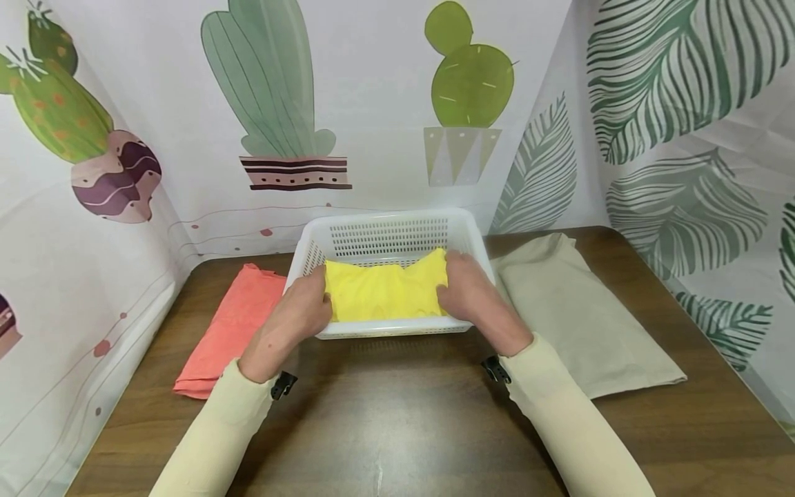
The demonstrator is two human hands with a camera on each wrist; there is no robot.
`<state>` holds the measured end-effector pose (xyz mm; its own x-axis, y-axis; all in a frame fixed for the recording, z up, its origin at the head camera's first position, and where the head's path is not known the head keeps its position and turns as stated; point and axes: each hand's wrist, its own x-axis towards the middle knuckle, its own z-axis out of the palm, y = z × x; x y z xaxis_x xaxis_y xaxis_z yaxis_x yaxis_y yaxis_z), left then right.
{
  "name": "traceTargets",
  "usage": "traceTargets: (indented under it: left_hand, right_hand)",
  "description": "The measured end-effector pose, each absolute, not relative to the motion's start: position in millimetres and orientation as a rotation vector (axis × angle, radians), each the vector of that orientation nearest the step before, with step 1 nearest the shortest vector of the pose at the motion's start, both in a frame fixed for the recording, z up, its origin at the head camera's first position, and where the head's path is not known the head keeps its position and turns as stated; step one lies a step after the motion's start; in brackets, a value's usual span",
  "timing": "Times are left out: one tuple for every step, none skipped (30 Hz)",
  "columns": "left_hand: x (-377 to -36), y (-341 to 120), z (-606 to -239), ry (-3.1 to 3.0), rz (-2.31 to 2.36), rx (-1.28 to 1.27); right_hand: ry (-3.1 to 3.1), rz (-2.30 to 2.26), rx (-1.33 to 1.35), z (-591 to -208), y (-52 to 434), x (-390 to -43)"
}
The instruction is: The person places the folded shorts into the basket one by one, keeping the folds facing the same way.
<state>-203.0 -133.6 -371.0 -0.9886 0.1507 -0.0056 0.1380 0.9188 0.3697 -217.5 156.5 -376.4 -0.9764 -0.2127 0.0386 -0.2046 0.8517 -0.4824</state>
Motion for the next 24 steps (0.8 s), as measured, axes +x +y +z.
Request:
traceTargets:
  left_hand:
    - [-202.7, -133.4, -370.9, 3.044, 0.586, 0.225]
    - [-202.4, -133.2, -370.8, 3.046, 0.591, 0.220]
    - [-202.1, -133.0, -370.8, 3.049, 0.594, 0.218]
    - [-201.9, -132.9, -371.0, 3.052, 0.596, 0.215]
    - [-202.0, -132.8, -371.3, 3.055, 0.600, 0.212]
    - [-201.9, -132.7, -371.5, 3.059, 0.599, 0.211]
    - [-201.7, -132.5, -371.5, 3.065, 0.597, 0.213]
    - [-201.6, -132.5, -371.9, 3.071, 0.597, 0.215]
    - [-201.5, -132.5, -372.2, 3.076, 0.597, 0.216]
    - [-201.5, -132.6, -372.4, 3.083, 0.596, 0.221]
    - [-201.3, -132.7, -372.6, 3.090, 0.596, 0.227]
    - [-201.2, -132.6, -372.7, 3.096, 0.595, 0.233]
    - [-201.1, -132.5, -372.7, 3.100, 0.596, 0.237]
    - [-201.1, -132.5, -373.0, 3.104, 0.595, 0.239]
    - [-201.1, -132.4, -373.0, 3.108, 0.593, 0.243]
    - [-201.1, -132.3, -373.1, 3.111, 0.590, 0.245]
    - [-201.2, -132.2, -373.2, 3.114, 0.589, 0.245]
    - [-201.3, -132.1, -373.3, 3.115, 0.587, 0.244]
    - [-201.3, -132.1, -373.4, 3.117, 0.587, 0.243]
    - [-201.3, -132.1, -373.5, 3.119, 0.586, 0.244]
    - [-201.4, -132.1, -373.6, 3.121, 0.587, 0.243]
    - [-201.3, -132.2, -373.7, 3.123, 0.588, 0.241]
    - [-201.3, -132.2, -373.7, 3.123, 0.590, 0.240]
    - [-201.4, -132.3, -373.7, 3.123, 0.592, 0.239]
  right_hand:
    - [3.008, -0.781, -0.339, -376.4, 156.4, -217.4]
    - [3.009, -0.781, -0.339, -376.5, 156.4, -217.4]
    - [3.011, -0.781, -0.339, -376.5, 156.3, -217.5]
    - [3.012, -0.782, -0.338, -376.5, 156.1, -217.4]
    - [3.014, -0.782, -0.336, -376.5, 156.0, -217.5]
    - [3.016, -0.780, -0.333, -376.5, 155.9, -217.5]
    - [3.017, -0.779, -0.329, -376.3, 155.8, -217.4]
    - [3.018, -0.778, -0.325, -376.3, 155.7, -217.3]
    - [3.018, -0.775, -0.321, -376.3, 155.6, -217.3]
    - [3.019, -0.773, -0.317, -376.2, 155.5, -217.2]
    - [3.020, -0.770, -0.315, -376.2, 155.3, -217.2]
    - [3.022, -0.765, -0.312, -376.3, 155.2, -217.2]
    - [3.023, -0.762, -0.309, -376.3, 155.2, -217.1]
    - [3.025, -0.759, -0.307, -376.3, 155.1, -217.0]
    - [3.027, -0.755, -0.306, -376.2, 155.0, -216.9]
    - [3.029, -0.753, -0.305, -376.2, 155.0, -216.7]
    - [3.031, -0.750, -0.306, -376.2, 154.9, -216.6]
    - [3.033, -0.751, -0.306, -376.1, 154.9, -216.5]
    - [3.035, -0.751, -0.307, -376.0, 154.9, -216.4]
    - [3.038, -0.751, -0.310, -376.0, 154.8, -216.4]
    - [3.039, -0.752, -0.313, -376.1, 154.7, -216.4]
    - [3.041, -0.754, -0.313, -376.1, 154.6, -216.4]
    - [3.042, -0.754, -0.314, -376.1, 154.4, -216.5]
    - [3.043, -0.756, -0.314, -376.1, 154.4, -216.6]
